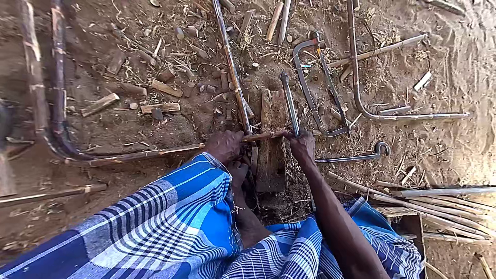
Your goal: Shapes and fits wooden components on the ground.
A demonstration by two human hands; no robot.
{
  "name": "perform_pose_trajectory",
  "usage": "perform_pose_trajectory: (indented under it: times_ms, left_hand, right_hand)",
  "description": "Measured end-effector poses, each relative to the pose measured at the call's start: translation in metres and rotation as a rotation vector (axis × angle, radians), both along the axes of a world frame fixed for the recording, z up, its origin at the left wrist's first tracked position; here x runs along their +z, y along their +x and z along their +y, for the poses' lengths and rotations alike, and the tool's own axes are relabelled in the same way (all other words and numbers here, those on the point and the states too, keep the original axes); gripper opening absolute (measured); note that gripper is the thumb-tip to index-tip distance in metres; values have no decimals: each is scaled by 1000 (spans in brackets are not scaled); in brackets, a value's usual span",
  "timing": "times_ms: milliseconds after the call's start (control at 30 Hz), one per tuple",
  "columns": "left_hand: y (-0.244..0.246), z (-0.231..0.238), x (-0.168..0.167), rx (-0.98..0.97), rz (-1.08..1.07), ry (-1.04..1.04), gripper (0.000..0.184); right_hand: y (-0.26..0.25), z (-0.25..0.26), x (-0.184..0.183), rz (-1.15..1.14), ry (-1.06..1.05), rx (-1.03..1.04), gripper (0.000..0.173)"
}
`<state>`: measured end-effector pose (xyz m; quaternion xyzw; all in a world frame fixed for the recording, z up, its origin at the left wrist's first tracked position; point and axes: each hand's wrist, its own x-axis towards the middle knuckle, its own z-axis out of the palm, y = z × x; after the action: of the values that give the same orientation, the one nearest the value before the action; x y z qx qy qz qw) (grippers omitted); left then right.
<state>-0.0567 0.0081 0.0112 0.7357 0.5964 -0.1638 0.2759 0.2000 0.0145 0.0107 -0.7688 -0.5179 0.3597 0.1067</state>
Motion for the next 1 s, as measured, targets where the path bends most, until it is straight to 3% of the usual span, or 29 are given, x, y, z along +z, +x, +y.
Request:
perform_pose_trajectory:
  times_ms: [433,633,833,1000]
  left_hand:
    - [0,12,2,-13,-43,-87,23]
    - [19,20,9,90,113,-119,41]
    - [24,21,7,112,143,-76,39]
    - [34,14,12,184,217,-38,39]
  right_hand:
    - [-2,4,-2,16,-3,-11,29]
    - [-4,5,5,27,-16,-7,24]
    - [-4,7,6,27,-26,19,24]
    - [22,-34,44,243,65,62,38]
